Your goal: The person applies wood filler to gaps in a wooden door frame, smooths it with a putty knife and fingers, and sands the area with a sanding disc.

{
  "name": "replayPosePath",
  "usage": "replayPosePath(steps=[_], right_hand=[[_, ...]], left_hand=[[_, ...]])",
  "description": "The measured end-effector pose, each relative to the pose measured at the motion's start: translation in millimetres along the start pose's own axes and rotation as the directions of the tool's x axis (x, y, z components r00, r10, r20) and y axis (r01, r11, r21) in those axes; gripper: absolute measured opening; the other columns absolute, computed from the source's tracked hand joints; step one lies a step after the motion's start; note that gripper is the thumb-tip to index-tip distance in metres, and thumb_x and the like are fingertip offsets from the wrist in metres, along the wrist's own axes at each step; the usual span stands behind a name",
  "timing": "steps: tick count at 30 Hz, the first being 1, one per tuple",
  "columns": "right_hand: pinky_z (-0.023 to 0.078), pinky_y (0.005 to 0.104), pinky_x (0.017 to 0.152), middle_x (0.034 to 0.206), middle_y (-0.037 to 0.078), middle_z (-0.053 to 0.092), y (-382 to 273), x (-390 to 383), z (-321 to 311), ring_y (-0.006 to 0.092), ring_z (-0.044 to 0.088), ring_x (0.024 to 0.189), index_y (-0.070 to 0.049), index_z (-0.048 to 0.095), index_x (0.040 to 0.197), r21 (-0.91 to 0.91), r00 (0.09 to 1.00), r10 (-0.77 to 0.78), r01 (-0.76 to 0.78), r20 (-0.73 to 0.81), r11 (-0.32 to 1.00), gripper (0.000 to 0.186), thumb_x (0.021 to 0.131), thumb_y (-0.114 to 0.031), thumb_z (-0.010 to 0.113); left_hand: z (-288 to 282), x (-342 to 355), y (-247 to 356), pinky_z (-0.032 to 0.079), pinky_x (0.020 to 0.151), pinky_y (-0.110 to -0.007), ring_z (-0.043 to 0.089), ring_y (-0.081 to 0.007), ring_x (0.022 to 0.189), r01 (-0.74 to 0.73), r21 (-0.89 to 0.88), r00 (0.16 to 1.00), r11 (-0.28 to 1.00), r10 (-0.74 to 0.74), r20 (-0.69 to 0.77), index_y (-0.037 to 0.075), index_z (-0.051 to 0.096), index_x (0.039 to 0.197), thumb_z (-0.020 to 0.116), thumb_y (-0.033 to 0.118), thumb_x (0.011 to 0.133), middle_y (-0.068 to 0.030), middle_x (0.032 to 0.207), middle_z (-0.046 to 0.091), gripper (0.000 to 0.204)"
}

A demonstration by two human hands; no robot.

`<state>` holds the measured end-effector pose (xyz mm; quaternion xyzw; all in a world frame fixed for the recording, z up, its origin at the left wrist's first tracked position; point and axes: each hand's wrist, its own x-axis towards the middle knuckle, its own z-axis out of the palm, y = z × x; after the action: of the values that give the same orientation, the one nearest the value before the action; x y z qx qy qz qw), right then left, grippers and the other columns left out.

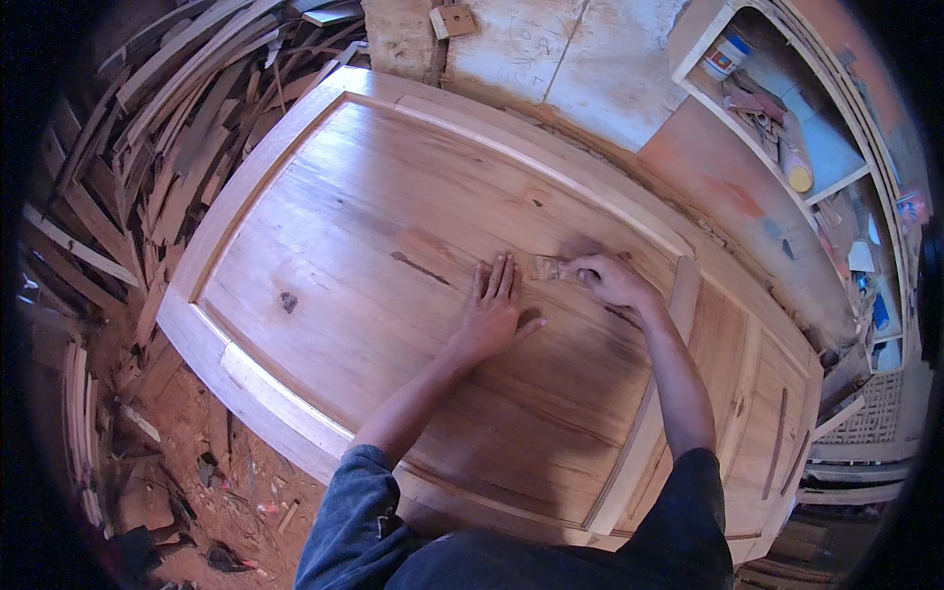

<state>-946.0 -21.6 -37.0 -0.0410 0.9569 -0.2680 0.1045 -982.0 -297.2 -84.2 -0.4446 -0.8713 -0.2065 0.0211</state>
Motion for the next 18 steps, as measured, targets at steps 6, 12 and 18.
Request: replayPosePath(steps=[6,12,18], right_hand=[[0.051,0.0371,0.088,0.11,0.017,0.07,-12,-6,19,0.0298,0.066,0.097,-0.009,0.068,0.12,-0.002,0.998,-0.043,0.043,-0.043,0.999,0.03,0.093,-0.003,0.059],[0.052,0.044,0.084,0.103,0.017,0.069,-48,-5,25,0.0345,0.066,0.09,-0.021,0.067,0.125,0.016,0.992,0.058,-0.057,-0.108,0.998,0.036,0.093,-0.009,0.059],[0.054,0.044,0.087,0.103,0.019,0.069,-101,-1,59,0.0364,0.066,0.103,-0.02,0.065,0.128,-0.169,0.973,-0.042,0.003,-0.229,0.986,0.036,0.095,-0.011,0.057]], left_hand=[[-8,-2,0,0.007,0.12,-0.059,0.01,-0.0417,0.151,-0.026,-0.03,0.999,0.999,0.027,0.043,-0.015,0.028,0.147,0.044,0.066,0.094,-0.032,0.158,0.018,0.097],[-2,-8,-29,0.004,0.12,-0.06,0.008,-0.0408,0.151,0.069,-0.162,0.992,0.984,-0.085,-0.092,-0.014,0.013,0.151,0.049,0.073,0.088,-0.0309,0.16,0.014,0.113],[-71,-35,-133,0.004,0.119,-0.061,0.007,-0.0416,0.151,0.296,-0.002,0.955,0.955,-0.296,-0.014,-0.014,0.01,0.151,0.053,0.079,0.081,-0.0301,0.16,0.012,0.124]])
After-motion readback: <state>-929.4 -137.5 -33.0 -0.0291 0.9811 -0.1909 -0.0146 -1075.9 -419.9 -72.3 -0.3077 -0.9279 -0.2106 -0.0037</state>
